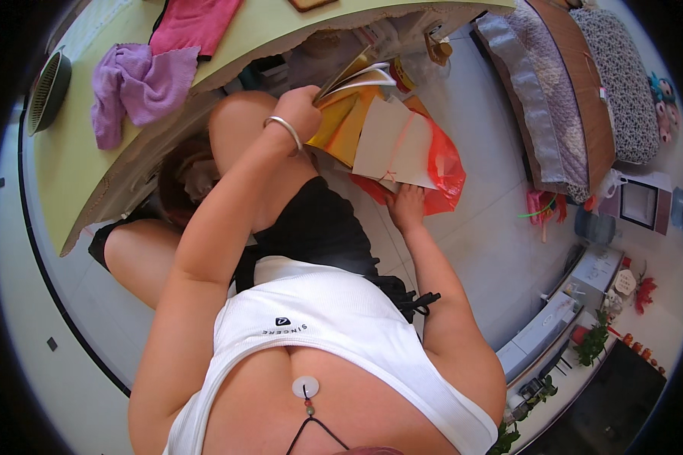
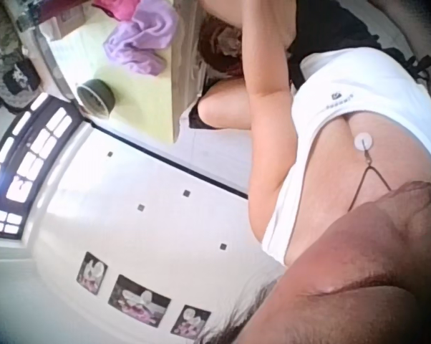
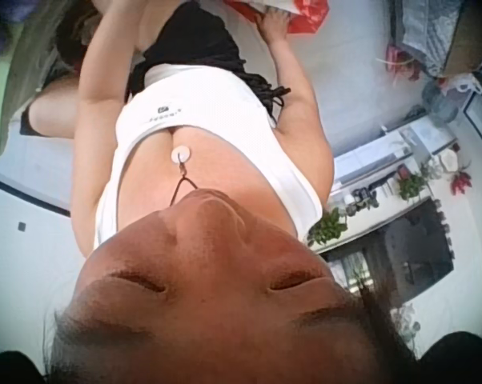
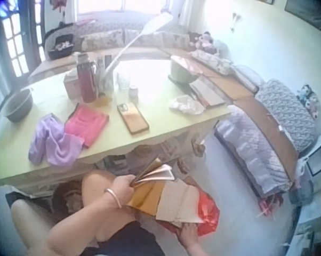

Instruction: The person sits on the floor and removes a stack of white paper and a yellow sheet from a red plastic bag. They place the items on a low table, then fold the yellow sheet and the white paper by hand into smaller rectangles.

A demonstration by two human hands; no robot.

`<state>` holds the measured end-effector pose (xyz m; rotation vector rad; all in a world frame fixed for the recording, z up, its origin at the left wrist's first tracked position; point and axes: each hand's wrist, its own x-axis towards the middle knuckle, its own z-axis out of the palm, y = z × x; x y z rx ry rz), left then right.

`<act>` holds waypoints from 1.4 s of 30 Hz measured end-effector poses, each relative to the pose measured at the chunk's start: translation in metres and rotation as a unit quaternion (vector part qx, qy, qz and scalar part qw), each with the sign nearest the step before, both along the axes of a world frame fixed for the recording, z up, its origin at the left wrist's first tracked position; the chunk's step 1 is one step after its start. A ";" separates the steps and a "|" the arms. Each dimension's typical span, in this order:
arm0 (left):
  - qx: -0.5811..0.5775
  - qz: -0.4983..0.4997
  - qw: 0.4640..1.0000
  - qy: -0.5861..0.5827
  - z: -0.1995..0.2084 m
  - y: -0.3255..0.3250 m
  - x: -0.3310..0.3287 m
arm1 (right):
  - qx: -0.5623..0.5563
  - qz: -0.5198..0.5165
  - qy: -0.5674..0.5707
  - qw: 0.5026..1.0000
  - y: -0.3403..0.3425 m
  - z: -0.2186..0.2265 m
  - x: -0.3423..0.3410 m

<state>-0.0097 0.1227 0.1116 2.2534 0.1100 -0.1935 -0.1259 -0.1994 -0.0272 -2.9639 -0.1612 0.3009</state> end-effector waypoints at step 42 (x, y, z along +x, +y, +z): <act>-0.460 0.453 0.763 -0.038 0.063 0.222 -0.316 | 0.542 -0.474 -0.082 0.689 -0.003 0.049 0.034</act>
